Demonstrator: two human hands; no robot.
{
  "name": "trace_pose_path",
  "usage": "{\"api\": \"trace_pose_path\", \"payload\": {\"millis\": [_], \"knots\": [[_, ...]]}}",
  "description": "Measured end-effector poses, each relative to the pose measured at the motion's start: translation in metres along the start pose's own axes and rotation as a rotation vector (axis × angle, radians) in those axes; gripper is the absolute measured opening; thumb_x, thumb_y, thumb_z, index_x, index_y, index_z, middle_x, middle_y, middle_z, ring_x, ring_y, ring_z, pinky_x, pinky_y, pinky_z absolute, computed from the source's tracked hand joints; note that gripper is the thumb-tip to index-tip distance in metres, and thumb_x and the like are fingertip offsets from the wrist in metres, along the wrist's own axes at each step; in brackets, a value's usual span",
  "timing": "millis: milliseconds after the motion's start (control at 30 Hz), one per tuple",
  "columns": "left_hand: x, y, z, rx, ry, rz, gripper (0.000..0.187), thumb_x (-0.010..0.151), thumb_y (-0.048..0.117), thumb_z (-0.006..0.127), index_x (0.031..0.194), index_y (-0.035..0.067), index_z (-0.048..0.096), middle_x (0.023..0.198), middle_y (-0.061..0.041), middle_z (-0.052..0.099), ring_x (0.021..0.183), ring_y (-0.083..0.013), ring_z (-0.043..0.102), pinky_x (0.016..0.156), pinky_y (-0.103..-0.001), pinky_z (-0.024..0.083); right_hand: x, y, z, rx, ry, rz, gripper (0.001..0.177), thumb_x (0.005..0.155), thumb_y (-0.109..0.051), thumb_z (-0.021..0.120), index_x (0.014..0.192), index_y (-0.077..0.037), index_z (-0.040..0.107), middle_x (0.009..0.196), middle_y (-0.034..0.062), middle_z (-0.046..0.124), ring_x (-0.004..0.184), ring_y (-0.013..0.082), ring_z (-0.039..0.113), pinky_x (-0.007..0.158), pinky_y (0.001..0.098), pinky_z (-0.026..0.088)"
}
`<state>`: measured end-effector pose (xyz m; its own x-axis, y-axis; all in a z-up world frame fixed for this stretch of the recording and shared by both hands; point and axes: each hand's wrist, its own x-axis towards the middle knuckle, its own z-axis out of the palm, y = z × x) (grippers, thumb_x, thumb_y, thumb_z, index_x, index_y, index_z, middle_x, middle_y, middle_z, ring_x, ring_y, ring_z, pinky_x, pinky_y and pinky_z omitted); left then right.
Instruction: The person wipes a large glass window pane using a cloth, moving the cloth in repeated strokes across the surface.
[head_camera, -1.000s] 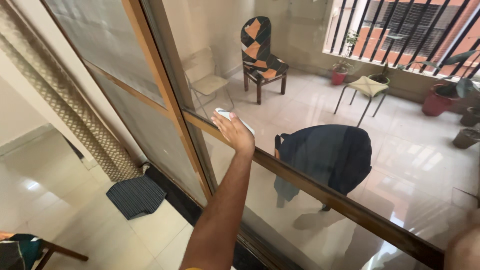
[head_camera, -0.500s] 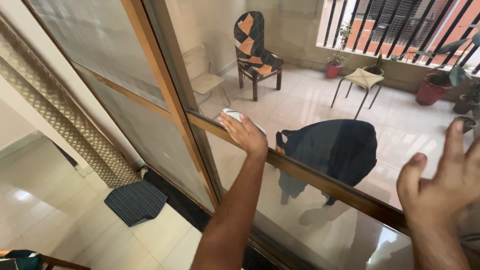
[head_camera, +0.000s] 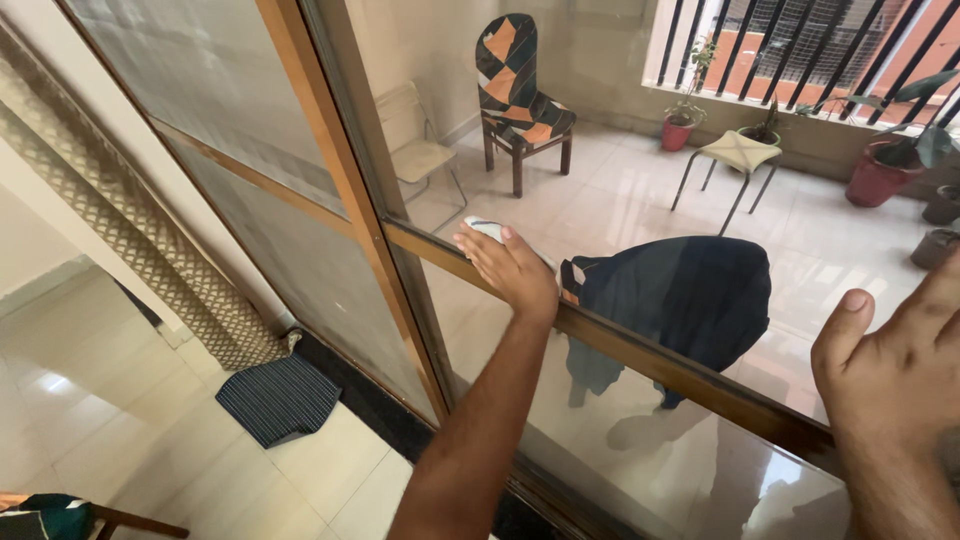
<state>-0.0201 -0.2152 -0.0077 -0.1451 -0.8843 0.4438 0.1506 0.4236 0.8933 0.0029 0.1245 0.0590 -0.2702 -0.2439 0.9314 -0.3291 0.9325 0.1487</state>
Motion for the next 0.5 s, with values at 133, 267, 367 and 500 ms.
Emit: {"api": "trace_pose_path", "payload": {"millis": [133,267,367,500], "knots": [[-0.017,0.009,0.0,-0.014,-0.033,-0.015,0.069,0.109,0.034,0.035,0.162,-0.003,0.013,0.17,-0.032,0.006,0.16,-0.0439,0.004,0.126,-0.052,0.006,0.001,-0.006,-0.006,-0.054,-0.042,0.051,0.065,0.115,-0.032,0.05,0.161,0.012,0.034,0.123,0.0331,0.057,0.094,0.041,0.061,0.081,0.0463,0.052],[-0.036,0.018,0.001,0.008,-0.048,0.038,0.071,0.109,0.033,0.036,0.161,-0.007,0.012,0.17,-0.033,0.004,0.16,-0.0443,0.003,0.126,-0.052,0.005,0.004,-0.007,-0.008,-0.086,-0.091,0.066,0.07,0.113,-0.036,0.046,0.164,0.007,0.027,0.132,0.0346,0.052,0.104,0.0443,0.058,0.082,0.0497,0.049],[-0.05,0.025,0.002,0.029,-0.055,0.09,0.072,0.109,0.032,0.037,0.161,-0.01,0.012,0.17,-0.034,0.005,0.16,-0.045,0.004,0.128,-0.052,0.004,-0.001,-0.004,-0.007,-0.142,-0.066,0.024,0.069,0.113,-0.037,0.041,0.166,0.003,0.022,0.147,0.0368,0.041,0.116,0.0467,0.053,0.091,0.0519,0.047],[-0.07,0.041,-0.001,0.012,-0.093,0.105,0.073,0.107,0.032,0.039,0.16,-0.012,0.012,0.169,-0.036,0.006,0.16,-0.0471,0.004,0.127,-0.054,0.004,-0.003,0.001,-0.001,-0.195,-0.065,0.015,0.073,0.113,-0.041,0.039,0.171,0.001,0.022,0.16,0.0367,0.029,0.133,0.0509,0.047,0.101,0.0572,0.042]]}}
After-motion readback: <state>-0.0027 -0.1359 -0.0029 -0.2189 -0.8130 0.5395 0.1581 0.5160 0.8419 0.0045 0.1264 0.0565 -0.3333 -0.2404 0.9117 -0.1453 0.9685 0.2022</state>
